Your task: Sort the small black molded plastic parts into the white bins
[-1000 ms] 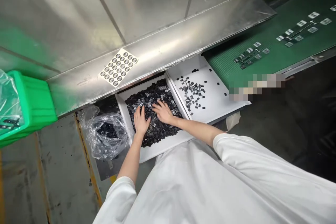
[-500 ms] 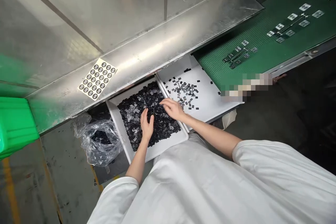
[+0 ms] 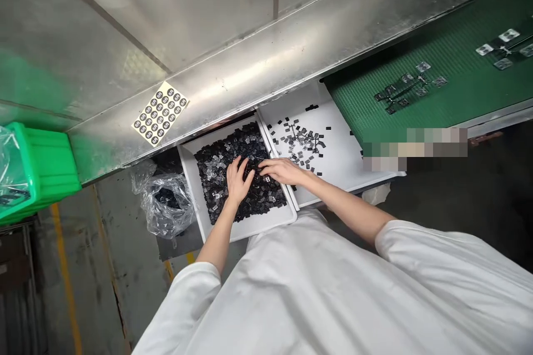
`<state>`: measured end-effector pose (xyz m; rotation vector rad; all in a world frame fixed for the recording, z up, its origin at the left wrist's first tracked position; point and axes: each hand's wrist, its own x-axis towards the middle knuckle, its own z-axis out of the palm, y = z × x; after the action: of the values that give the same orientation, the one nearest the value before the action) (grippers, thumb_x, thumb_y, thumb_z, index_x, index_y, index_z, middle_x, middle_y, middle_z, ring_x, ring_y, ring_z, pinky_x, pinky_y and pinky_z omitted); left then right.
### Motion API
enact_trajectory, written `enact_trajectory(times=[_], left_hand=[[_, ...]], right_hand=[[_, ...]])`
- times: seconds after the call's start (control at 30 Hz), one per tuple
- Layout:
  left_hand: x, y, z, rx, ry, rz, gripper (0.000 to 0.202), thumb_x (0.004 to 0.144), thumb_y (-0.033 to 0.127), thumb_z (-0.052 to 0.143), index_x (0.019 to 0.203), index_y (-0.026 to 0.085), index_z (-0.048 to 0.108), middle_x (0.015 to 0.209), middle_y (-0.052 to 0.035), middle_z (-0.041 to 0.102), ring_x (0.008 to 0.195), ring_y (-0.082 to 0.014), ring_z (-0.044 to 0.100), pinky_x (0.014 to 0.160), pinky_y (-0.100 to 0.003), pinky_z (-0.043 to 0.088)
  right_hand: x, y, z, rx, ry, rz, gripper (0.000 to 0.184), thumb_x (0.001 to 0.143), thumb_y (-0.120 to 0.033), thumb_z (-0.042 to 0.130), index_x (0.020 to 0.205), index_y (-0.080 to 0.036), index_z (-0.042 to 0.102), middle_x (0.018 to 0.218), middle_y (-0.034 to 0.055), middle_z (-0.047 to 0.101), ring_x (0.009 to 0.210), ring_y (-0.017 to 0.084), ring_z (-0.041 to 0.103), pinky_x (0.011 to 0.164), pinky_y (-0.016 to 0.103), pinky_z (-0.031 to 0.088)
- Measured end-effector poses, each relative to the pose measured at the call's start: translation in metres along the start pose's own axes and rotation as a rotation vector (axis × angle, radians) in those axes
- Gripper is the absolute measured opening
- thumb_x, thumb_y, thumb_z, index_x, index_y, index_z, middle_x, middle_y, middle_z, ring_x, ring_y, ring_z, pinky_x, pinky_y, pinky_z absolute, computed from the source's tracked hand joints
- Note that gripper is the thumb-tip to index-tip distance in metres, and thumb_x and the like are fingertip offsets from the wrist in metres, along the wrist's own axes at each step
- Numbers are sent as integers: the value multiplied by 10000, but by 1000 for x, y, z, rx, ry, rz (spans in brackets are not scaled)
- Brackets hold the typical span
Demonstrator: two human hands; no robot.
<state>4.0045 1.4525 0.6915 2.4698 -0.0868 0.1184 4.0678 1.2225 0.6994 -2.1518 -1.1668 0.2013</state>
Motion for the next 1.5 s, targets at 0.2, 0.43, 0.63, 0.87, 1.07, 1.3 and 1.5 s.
enact_trajectory(times=[0.2, 0.43, 0.63, 0.87, 1.07, 1.3, 1.5], left_hand=[[12, 10, 6, -229, 247, -159, 507, 1078, 532, 407, 1414, 221, 625, 1467, -135, 582, 1408, -237, 519, 1242, -420, 375], [8, 12, 1, -2, -23, -1, 460, 1020, 521, 549, 1386, 268, 666, 1506, -111, 578, 1465, -292, 460, 1285, -512, 279], [2, -10, 23, 339, -218, -14, 605, 907, 342, 687, 1497, 274, 572, 1560, -161, 510, 1526, -393, 344, 1247, -662, 222], [3, -18, -4, 533, -216, -90, 429, 986, 381, 584, 1390, 246, 634, 1339, -144, 620, 1222, -352, 550, 1034, -504, 469], [-23, -18, -4, 452, -155, -23, 384, 1015, 313, 517, 1366, 209, 634, 1378, -154, 602, 1274, -337, 535, 1048, -489, 468], [-29, -18, 12, 336, -68, -29, 412, 990, 213, 494, 1380, 223, 625, 1388, -149, 592, 1381, -323, 491, 1153, -501, 409], [-29, -24, 11, 308, -63, -29, 415, 1004, 240, 482, 1394, 208, 619, 1398, -144, 596, 1402, -308, 478, 1162, -486, 409]], right_hand=[[17, -20, 26, -39, -116, -64, 454, 961, -61, 511, 1285, -271, 748, 1278, 44, 713, 895, 207, 728, 780, 329, 576], [-13, -1, 22, 193, 334, 73, 407, 1046, -180, 393, 1196, -287, 756, 1210, 33, 715, 1064, 212, 690, 962, 405, 580], [-109, 100, -10, -11, 804, 1025, 684, 923, -435, 633, 1525, -151, 474, 1439, 218, 496, 979, 312, 660, 957, 558, 555], [-54, 126, -10, -96, 372, 928, 765, 942, -517, 627, 1621, -264, 383, 1467, 168, 497, 1004, 341, 656, 908, 509, 554], [22, 127, -23, -248, 95, 795, 701, 996, -412, 597, 1646, -302, 356, 1396, 184, 534, 956, 346, 660, 888, 490, 530], [54, 143, -21, -280, 16, 630, 464, 988, -269, 572, 1447, -223, 618, 1303, 181, 628, 1023, 368, 648, 897, 473, 518], [8, 152, -10, -143, 180, 562, 308, 969, -172, 527, 1183, -185, 749, 1153, 126, 689, 971, 297, 660, 878, 407, 539]])
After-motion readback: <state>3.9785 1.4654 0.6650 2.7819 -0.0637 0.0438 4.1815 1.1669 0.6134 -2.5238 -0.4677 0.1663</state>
